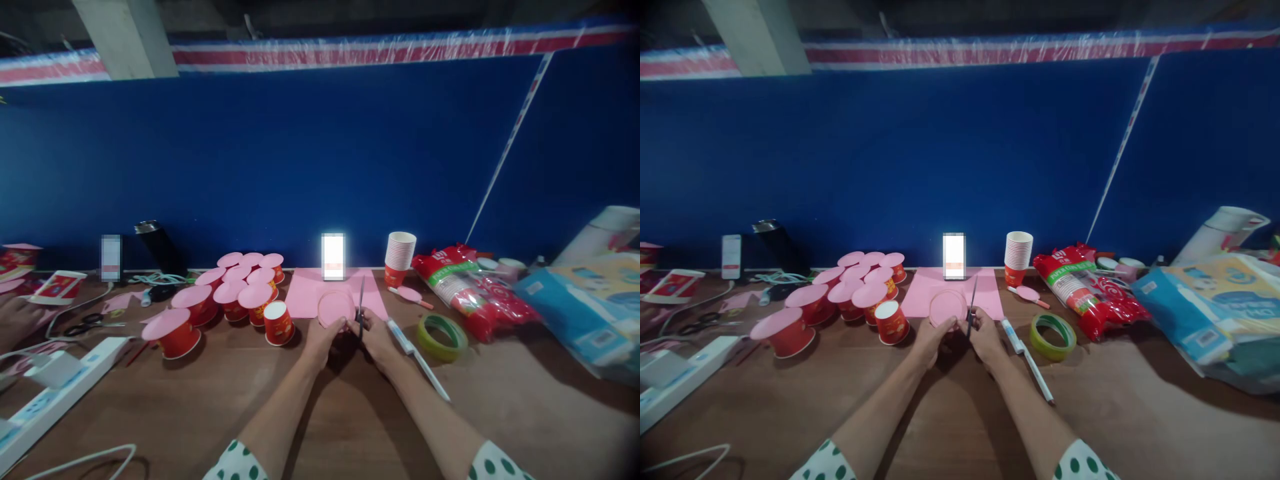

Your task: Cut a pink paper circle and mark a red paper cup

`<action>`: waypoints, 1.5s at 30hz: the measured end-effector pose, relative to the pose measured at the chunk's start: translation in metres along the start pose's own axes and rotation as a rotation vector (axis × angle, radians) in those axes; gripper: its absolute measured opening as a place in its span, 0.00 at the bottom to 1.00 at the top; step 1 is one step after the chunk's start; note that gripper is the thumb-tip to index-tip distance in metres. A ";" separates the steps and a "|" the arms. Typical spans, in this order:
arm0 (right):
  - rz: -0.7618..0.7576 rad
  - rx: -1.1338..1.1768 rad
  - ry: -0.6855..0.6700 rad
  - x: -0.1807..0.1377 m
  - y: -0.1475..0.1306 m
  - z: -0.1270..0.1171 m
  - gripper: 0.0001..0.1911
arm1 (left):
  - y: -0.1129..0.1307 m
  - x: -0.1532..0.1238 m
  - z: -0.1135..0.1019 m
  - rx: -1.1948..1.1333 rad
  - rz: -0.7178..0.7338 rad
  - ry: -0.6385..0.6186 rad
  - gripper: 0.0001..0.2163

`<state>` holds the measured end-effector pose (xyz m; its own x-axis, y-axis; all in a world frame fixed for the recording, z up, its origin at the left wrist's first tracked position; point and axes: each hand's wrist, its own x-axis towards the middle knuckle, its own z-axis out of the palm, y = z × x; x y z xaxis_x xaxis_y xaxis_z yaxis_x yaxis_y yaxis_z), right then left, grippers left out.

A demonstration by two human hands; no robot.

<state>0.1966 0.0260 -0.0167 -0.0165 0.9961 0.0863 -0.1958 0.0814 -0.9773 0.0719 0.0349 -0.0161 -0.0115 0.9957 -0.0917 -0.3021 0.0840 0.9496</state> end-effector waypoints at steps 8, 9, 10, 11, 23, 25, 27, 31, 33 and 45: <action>-0.041 -0.008 -0.013 0.001 0.004 -0.002 0.24 | 0.000 -0.005 -0.002 -0.079 0.062 -0.098 0.19; -0.049 -0.014 -0.014 0.001 0.005 -0.002 0.24 | -0.001 -0.005 -0.002 -0.067 0.067 -0.099 0.19; -0.058 -0.022 -0.016 0.002 0.006 -0.003 0.24 | -0.001 -0.005 -0.002 -0.054 0.067 -0.092 0.19; -0.065 -0.033 -0.018 0.003 0.008 -0.003 0.24 | -0.002 -0.005 -0.002 -0.045 0.059 -0.082 0.19; -0.100 -0.118 -0.041 0.000 0.010 -0.003 0.21 | -0.004 0.000 -0.005 -0.152 0.033 -0.132 0.20; -0.103 -0.093 -0.052 -0.001 0.007 -0.003 0.20 | -0.003 0.000 -0.004 -0.141 0.018 -0.133 0.20; -0.101 -0.066 -0.053 -0.001 0.007 -0.002 0.21 | -0.001 -0.001 -0.004 -0.142 0.015 -0.142 0.20; -0.095 -0.079 -0.016 0.001 0.009 -0.001 0.21 | 0.002 -0.004 -0.001 -0.147 0.022 -0.128 0.19; -0.089 -0.091 0.001 0.002 0.010 -0.001 0.21 | 0.002 -0.004 -0.001 -0.132 0.024 -0.119 0.18; -0.057 -0.081 0.005 0.001 0.008 -0.002 0.22 | -0.010 0.003 -0.004 -0.078 0.128 -0.120 0.12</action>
<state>0.1971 0.0275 -0.0250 -0.0026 0.9900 0.1410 -0.1160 0.1397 -0.9834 0.0710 0.0372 -0.0266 0.0580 0.9959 0.0698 -0.3786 -0.0427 0.9246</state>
